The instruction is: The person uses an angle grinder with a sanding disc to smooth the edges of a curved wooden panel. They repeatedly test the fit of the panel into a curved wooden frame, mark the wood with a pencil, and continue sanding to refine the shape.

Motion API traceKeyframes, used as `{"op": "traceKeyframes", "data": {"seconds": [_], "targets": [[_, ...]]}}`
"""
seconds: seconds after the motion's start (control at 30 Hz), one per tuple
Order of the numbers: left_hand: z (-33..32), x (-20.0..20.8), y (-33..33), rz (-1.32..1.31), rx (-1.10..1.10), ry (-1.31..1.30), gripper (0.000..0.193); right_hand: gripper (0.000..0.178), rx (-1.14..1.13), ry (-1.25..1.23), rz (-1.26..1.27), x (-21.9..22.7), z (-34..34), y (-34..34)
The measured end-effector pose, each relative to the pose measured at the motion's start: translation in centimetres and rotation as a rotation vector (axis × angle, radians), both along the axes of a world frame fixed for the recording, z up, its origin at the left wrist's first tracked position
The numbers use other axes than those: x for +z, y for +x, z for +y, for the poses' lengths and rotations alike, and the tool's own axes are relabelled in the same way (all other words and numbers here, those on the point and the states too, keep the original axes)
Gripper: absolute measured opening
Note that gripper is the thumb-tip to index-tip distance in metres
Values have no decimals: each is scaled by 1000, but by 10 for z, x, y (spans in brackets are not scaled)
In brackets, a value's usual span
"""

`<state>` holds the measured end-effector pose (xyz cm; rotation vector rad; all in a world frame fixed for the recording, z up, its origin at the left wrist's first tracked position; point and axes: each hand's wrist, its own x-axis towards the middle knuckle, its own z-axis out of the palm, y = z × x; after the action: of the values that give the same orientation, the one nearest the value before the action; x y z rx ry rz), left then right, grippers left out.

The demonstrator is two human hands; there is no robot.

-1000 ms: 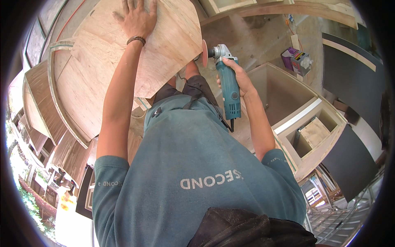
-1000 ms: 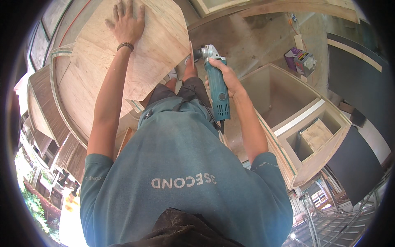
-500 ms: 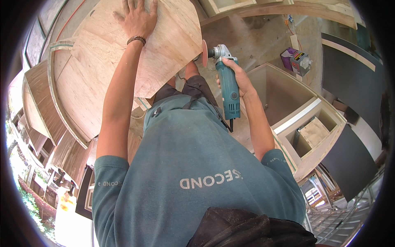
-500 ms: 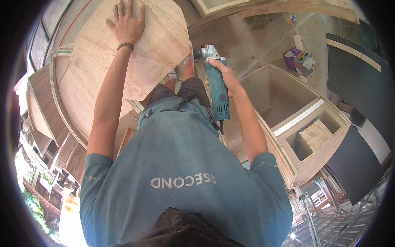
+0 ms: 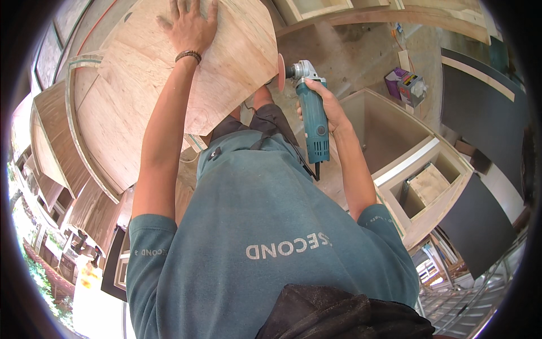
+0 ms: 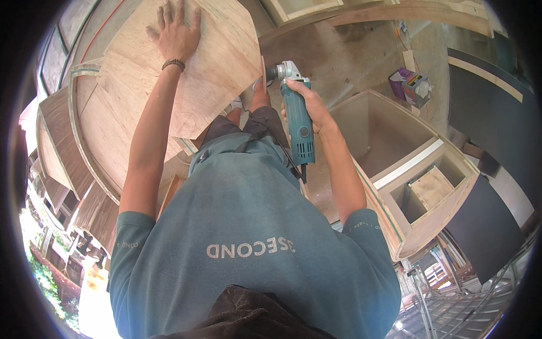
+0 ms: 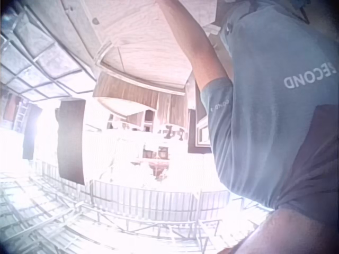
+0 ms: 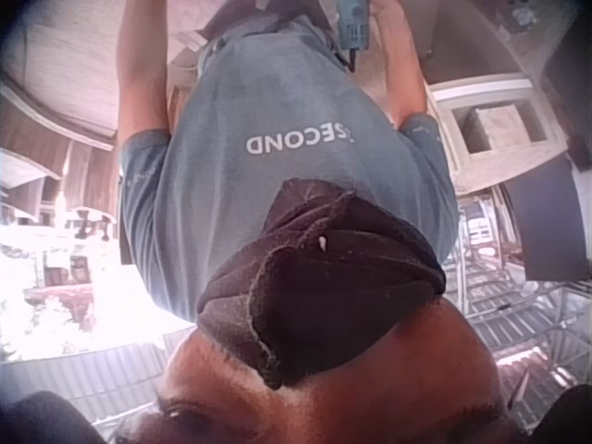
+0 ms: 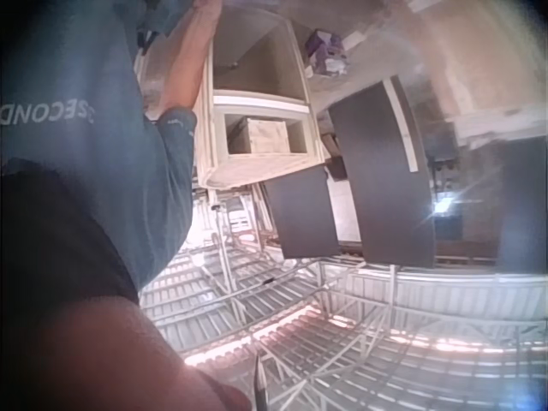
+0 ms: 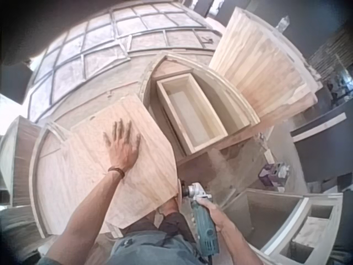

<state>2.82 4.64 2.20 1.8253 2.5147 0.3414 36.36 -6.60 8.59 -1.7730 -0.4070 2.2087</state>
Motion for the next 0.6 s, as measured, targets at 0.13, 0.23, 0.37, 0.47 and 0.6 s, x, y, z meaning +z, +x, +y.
{"op": "traceKeyframes", "data": {"seconds": [0.13, 0.23, 0.37, 0.47, 0.6], "targets": [[0, 0, 0, -4, 2, -2, 64, 55, 7, -6, -14, 1, 4, 0], [0, 0, -1, -7, -3, 16, 64, 56, 8, -1, -24, 0, 7, -1], [1, 0, -1, -14, 1, 17, 65, 57, 11, 5, -31, -5, 9, 0], [1, -3, -1, 0, 0, 30, 65, 58, 24, 11, -36, -2, 13, -2], [1, -3, -1, 5, -5, 43, 65, 58, 29, 13, -35, -2, 18, -2]]}}
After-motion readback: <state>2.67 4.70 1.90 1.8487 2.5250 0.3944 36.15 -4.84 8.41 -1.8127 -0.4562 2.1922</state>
